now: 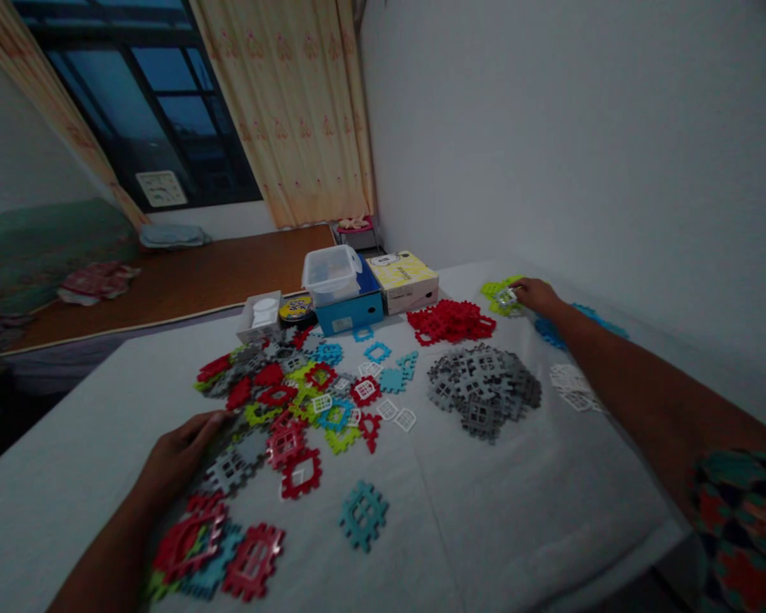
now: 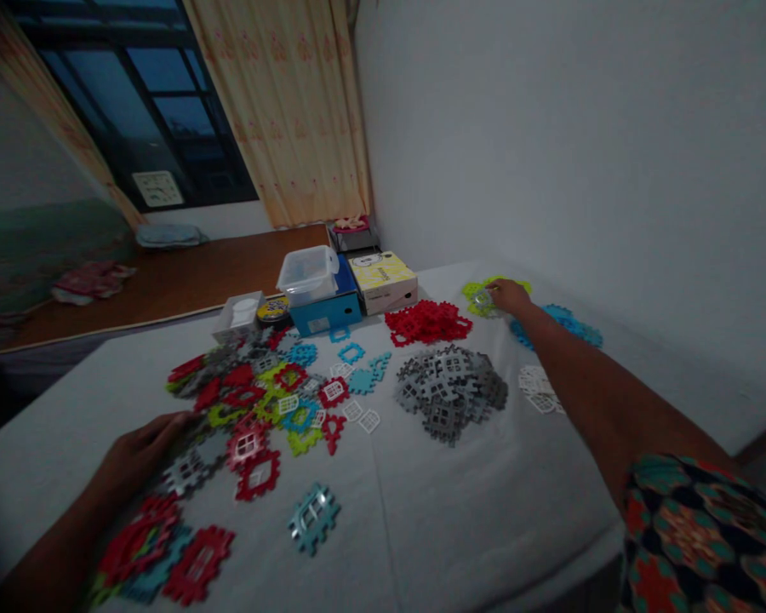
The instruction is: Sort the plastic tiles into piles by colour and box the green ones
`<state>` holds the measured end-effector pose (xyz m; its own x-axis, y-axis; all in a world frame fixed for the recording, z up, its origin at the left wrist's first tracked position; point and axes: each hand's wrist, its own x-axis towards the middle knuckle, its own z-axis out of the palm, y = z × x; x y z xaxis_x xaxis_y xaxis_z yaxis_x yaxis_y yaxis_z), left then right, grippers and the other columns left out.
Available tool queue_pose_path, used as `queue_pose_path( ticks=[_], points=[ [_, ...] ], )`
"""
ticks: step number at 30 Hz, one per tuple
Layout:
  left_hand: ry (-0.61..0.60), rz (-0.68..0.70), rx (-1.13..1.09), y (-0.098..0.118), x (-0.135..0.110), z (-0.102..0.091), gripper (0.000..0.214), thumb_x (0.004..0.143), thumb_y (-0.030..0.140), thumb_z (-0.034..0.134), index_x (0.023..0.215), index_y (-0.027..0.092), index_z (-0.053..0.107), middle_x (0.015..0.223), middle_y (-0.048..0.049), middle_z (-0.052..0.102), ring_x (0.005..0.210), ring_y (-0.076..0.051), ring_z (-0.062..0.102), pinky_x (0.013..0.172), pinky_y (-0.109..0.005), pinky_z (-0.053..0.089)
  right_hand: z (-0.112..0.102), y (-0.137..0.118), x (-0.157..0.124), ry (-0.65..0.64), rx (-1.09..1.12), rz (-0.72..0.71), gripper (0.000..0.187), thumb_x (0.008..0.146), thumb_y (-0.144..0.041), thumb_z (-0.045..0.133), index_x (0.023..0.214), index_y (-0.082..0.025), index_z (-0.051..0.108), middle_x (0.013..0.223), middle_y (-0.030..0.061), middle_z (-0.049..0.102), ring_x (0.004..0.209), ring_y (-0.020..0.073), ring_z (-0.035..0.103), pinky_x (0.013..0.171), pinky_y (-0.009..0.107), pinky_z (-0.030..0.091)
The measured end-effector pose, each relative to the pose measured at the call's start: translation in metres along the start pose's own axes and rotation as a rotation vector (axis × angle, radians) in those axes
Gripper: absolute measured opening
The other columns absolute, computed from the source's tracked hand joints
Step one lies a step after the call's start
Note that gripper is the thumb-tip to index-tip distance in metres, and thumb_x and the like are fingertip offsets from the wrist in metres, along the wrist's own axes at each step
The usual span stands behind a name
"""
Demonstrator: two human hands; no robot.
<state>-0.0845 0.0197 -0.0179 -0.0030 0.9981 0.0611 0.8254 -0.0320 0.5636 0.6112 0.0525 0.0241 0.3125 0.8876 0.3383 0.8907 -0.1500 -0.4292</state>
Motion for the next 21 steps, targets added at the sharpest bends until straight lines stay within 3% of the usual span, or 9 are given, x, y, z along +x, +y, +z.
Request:
queue_pose_path(
  ticks=[2,6,9,12,16,21],
  points=[
    [0.000,0.005,-0.015,-0.002,0.000,0.001,0.064,0.071,0.071,0.045,0.099,0.021,0.073,0.108,-0.0057,0.073,0.105,-0.028,0.065,0.098,-0.037,0.047,-0.004,-0.005,-0.007,-0.105,0.078,-0.012,0.036,0.089,-0.041,0.054,0.114,-0.017,0.065,0.105,0.0100,0.067,0.082,0.0177,0.062,0.070,0.031,0.052],
    [0.010,0.022,-0.051,-0.006,0.002,0.004,0.061,0.069,0.073,0.049,0.096,0.024,0.073,0.105,-0.0022,0.074,0.102,-0.028,0.066,0.095,-0.037,0.049,-0.015,-0.031,-0.045,-0.560,0.319,-0.205,0.044,0.084,-0.049,0.054,0.112,-0.017,0.067,0.099,0.0091,0.069,0.079,0.0167,0.061,0.064,0.026,0.048],
    [0.019,0.041,-0.059,-0.009,0.003,0.005,0.065,0.068,0.076,0.049,0.097,0.023,0.073,0.104,-0.0023,0.074,0.102,-0.029,0.066,0.093,-0.037,0.050,-0.023,-0.056,-0.075,-0.758,0.343,-0.326,0.048,0.083,-0.054,0.053,0.109,-0.016,0.068,0.093,0.0083,0.068,0.077,0.0168,0.060,0.064,0.026,0.046],
    [0.018,0.076,-0.058,-0.011,0.003,0.007,0.066,0.071,0.075,0.048,0.099,0.022,0.073,0.106,-0.0031,0.074,0.102,-0.028,0.065,0.093,-0.037,0.050,-0.027,-0.072,-0.087,-0.786,0.301,-0.359,0.050,0.082,-0.056,0.053,0.108,-0.016,0.069,0.090,0.0077,0.068,0.075,0.0174,0.060,0.063,0.027,0.045],
    [0.005,0.095,-0.059,-0.012,0.002,0.010,0.067,0.074,0.073,0.046,0.102,0.018,0.073,0.108,-0.0065,0.073,0.102,-0.027,0.065,0.096,-0.035,0.047,-0.030,-0.082,-0.080,-0.649,0.149,-0.409,0.045,0.083,-0.054,0.052,0.101,-0.018,0.072,0.095,0.0089,0.070,0.081,0.0210,0.062,0.071,0.031,0.045],
    [0.018,0.120,-0.067,-0.010,0.001,0.014,0.067,0.074,0.071,0.045,0.101,0.017,0.073,0.107,-0.0073,0.073,0.101,-0.026,0.065,0.093,-0.031,0.048,-0.011,-0.117,-0.088,-0.562,0.038,-0.547,0.037,0.088,-0.046,0.048,0.100,-0.021,0.072,0.101,0.0082,0.071,0.091,0.0237,0.063,0.081,0.033,0.045]
  ],
)
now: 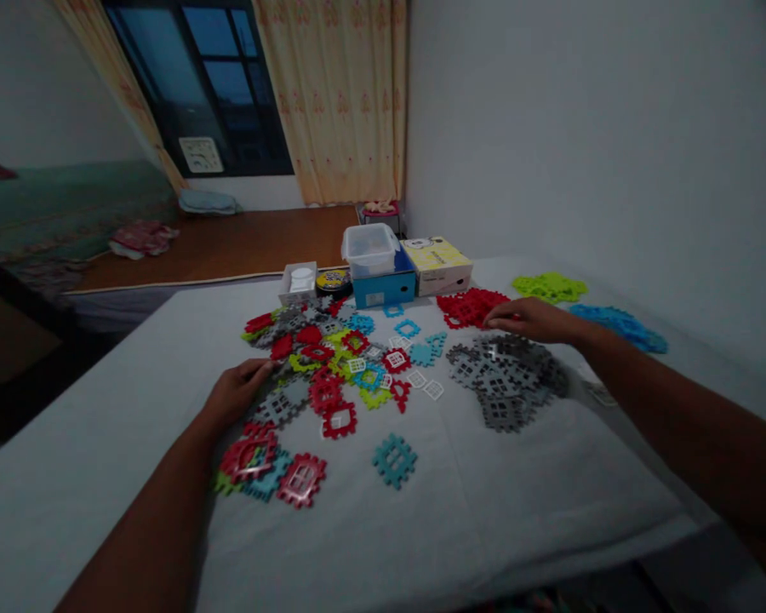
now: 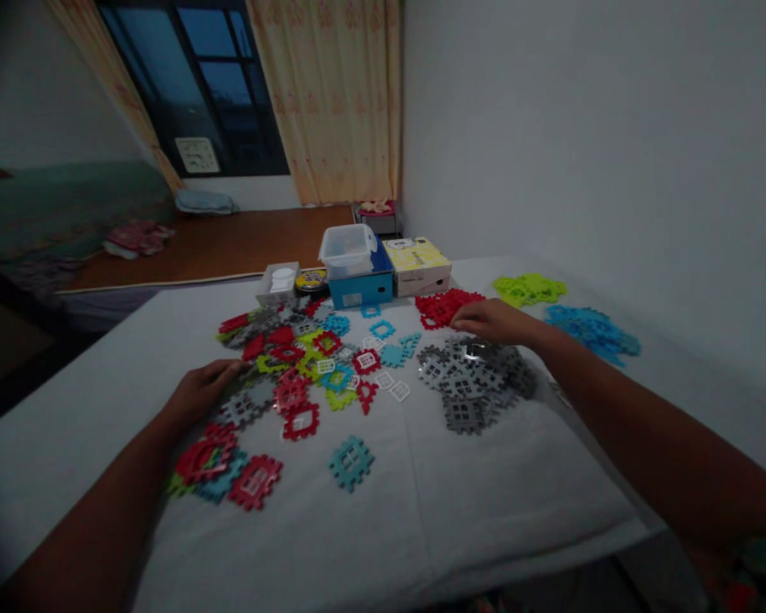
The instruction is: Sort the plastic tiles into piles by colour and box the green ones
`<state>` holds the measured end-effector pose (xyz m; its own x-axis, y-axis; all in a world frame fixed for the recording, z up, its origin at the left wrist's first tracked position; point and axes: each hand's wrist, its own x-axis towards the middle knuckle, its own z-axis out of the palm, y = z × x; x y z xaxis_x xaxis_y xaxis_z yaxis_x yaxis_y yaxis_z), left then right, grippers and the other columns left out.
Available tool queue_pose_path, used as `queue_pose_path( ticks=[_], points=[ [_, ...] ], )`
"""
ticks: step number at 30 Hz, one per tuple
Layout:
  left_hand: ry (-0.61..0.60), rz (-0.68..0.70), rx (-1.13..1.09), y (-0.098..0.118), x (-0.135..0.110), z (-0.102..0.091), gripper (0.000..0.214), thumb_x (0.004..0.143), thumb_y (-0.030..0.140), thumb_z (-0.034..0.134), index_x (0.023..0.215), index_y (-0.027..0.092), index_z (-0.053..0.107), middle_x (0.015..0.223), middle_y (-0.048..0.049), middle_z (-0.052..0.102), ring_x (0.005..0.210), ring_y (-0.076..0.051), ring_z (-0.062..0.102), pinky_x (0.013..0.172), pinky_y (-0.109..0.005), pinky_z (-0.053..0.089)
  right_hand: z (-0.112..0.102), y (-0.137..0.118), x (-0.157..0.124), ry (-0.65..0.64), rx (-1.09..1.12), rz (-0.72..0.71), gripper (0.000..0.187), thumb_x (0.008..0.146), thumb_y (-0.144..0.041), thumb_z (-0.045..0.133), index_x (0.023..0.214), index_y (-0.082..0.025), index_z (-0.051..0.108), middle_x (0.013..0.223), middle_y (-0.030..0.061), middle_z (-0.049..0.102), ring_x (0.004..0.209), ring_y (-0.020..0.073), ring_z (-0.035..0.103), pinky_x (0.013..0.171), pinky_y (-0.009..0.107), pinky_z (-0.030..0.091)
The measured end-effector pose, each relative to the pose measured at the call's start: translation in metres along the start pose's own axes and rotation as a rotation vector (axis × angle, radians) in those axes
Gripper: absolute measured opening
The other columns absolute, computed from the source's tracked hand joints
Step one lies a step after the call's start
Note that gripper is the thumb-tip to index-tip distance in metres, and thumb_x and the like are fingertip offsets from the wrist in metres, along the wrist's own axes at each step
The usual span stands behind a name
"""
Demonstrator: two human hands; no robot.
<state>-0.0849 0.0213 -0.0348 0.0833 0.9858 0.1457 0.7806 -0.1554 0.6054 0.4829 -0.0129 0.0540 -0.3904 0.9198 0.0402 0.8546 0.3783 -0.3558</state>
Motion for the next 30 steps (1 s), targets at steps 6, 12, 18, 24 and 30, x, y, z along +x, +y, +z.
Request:
queue_pose_path(
  ticks=[6,12,18,24,30],
  points=[
    [-0.005,0.024,-0.039,0.001,-0.001,0.001,0.068,0.072,0.073,0.045,0.099,0.017,0.073,0.106,-0.0077,0.073,0.101,-0.026,0.065,0.092,-0.032,0.048,0.045,-0.037,0.016,-0.176,-0.050,-0.270,0.033,0.091,-0.038,0.049,0.109,-0.021,0.069,0.112,0.0095,0.068,0.106,0.0226,0.059,0.094,0.036,0.042],
    [-0.016,0.019,-0.052,0.001,-0.002,0.002,0.066,0.074,0.071,0.045,0.102,0.018,0.072,0.108,-0.0081,0.072,0.102,-0.026,0.064,0.092,-0.033,0.047,0.059,-0.041,0.043,-0.042,-0.145,-0.205,0.028,0.090,-0.033,0.051,0.105,-0.019,0.070,0.107,0.0116,0.068,0.101,0.0238,0.061,0.092,0.037,0.044],
    [-0.012,0.041,-0.078,-0.001,-0.002,0.004,0.065,0.074,0.072,0.046,0.099,0.018,0.073,0.103,-0.0067,0.074,0.100,-0.026,0.064,0.090,-0.032,0.048,0.082,-0.035,0.077,-0.149,-0.225,-0.199,0.052,0.077,-0.018,0.063,0.129,-0.017,0.058,0.126,0.0143,0.061,0.114,0.0272,0.056,0.100,0.040,0.040],
    [-0.009,0.055,-0.085,-0.001,-0.002,0.003,0.066,0.074,0.071,0.047,0.099,0.017,0.073,0.104,-0.0079,0.073,0.099,-0.026,0.065,0.090,-0.032,0.048,0.070,-0.024,0.076,-0.088,-0.199,-0.126,0.036,0.073,-0.021,0.068,0.110,-0.017,0.068,0.111,0.0118,0.065,0.103,0.0247,0.059,0.091,0.034,0.044],
    [-0.010,0.052,-0.061,0.001,-0.003,0.001,0.067,0.074,0.071,0.046,0.100,0.016,0.073,0.107,-0.0089,0.073,0.100,-0.027,0.065,0.093,-0.033,0.047,0.060,-0.034,0.075,0.014,-0.034,-0.074,0.027,0.081,-0.030,0.061,0.103,-0.017,0.070,0.093,0.0069,0.070,0.081,0.0188,0.061,0.073,0.027,0.043]
  ],
)
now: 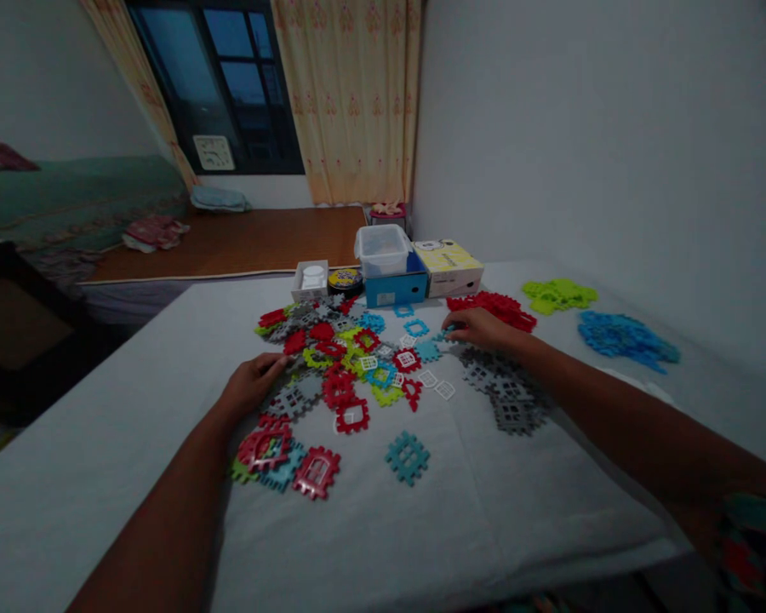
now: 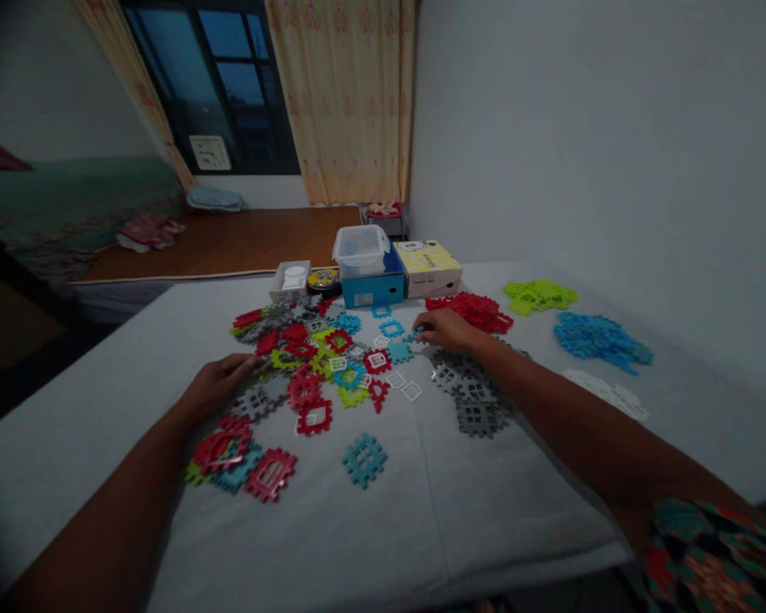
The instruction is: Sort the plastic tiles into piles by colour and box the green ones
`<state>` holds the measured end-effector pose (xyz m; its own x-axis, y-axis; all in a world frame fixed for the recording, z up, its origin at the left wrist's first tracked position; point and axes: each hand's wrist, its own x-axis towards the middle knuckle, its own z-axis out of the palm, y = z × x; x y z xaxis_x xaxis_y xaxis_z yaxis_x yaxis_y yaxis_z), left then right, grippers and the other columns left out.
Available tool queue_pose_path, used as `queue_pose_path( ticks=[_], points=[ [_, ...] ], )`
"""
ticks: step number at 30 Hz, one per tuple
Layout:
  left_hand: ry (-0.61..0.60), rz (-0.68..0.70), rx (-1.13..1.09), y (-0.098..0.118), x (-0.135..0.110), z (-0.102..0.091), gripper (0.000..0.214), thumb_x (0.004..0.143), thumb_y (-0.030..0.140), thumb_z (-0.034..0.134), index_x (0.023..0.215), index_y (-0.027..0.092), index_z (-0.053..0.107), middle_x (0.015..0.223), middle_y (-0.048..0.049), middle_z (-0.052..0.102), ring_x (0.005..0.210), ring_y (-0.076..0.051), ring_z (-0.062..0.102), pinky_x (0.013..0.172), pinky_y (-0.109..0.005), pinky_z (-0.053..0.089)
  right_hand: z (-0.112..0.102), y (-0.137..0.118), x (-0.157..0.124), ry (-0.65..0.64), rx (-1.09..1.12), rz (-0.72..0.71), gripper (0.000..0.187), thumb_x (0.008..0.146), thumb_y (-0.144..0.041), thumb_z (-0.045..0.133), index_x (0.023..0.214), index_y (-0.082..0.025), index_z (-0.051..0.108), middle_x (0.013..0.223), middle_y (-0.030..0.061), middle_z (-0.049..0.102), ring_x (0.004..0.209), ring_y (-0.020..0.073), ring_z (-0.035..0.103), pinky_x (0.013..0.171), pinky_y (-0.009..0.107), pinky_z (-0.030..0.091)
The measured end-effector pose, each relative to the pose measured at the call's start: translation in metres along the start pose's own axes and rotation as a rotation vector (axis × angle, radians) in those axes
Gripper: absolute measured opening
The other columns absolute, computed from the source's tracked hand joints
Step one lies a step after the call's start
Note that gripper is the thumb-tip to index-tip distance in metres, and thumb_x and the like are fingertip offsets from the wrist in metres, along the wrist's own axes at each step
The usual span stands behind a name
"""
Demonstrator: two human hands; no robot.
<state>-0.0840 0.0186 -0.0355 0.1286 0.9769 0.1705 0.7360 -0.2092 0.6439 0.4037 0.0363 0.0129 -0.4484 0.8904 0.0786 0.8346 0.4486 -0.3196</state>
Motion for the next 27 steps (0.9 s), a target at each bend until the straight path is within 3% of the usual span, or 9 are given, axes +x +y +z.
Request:
queue_pose_path(
  ticks=[7,13,17,22,27],
  points=[
    [-0.008,-0.021,0.015,0.000,0.000,-0.001,0.065,0.074,0.071,0.047,0.101,0.018,0.073,0.107,-0.0063,0.073,0.102,-0.026,0.065,0.093,-0.032,0.047,0.016,-0.014,0.014,-0.068,0.145,0.006,0.036,0.078,-0.034,0.062,0.108,-0.015,0.069,0.081,0.0036,0.068,0.071,0.0155,0.059,0.062,0.023,0.041],
    [-0.017,-0.045,-0.003,-0.006,0.001,0.001,0.066,0.075,0.072,0.046,0.104,0.017,0.071,0.108,-0.0075,0.073,0.105,-0.027,0.063,0.095,-0.033,0.046,0.024,-0.017,0.023,-0.179,0.129,0.009,0.041,0.076,-0.030,0.066,0.115,-0.017,0.068,0.101,0.0069,0.071,0.087,0.0193,0.063,0.074,0.025,0.046],
    [-0.020,-0.040,-0.005,-0.003,0.000,-0.001,0.066,0.075,0.072,0.046,0.103,0.017,0.072,0.108,-0.0077,0.072,0.103,-0.026,0.064,0.096,-0.033,0.046,0.022,-0.013,0.026,-0.177,0.196,-0.016,0.035,0.077,-0.026,0.064,0.111,-0.019,0.070,0.105,0.0050,0.071,0.093,0.0196,0.063,0.078,0.026,0.048],
    [-0.002,-0.033,-0.003,-0.002,0.001,-0.004,0.068,0.071,0.076,0.048,0.098,0.019,0.074,0.105,-0.0077,0.073,0.101,-0.028,0.065,0.092,-0.033,0.050,-0.003,0.008,0.019,-0.005,0.353,0.040,0.036,0.074,-0.038,0.067,0.102,-0.015,0.070,0.085,0.0044,0.070,0.075,0.0164,0.061,0.066,0.025,0.047],
    [-0.007,-0.050,0.053,-0.005,0.003,-0.007,0.065,0.072,0.074,0.049,0.099,0.020,0.074,0.106,-0.0067,0.074,0.099,-0.028,0.067,0.092,-0.033,0.050,-0.045,0.072,-0.009,0.421,0.548,0.296,0.036,0.067,-0.045,0.071,0.086,-0.014,0.067,0.074,0.0029,0.066,0.065,0.0130,0.057,0.061,0.025,0.046]
  ],
)
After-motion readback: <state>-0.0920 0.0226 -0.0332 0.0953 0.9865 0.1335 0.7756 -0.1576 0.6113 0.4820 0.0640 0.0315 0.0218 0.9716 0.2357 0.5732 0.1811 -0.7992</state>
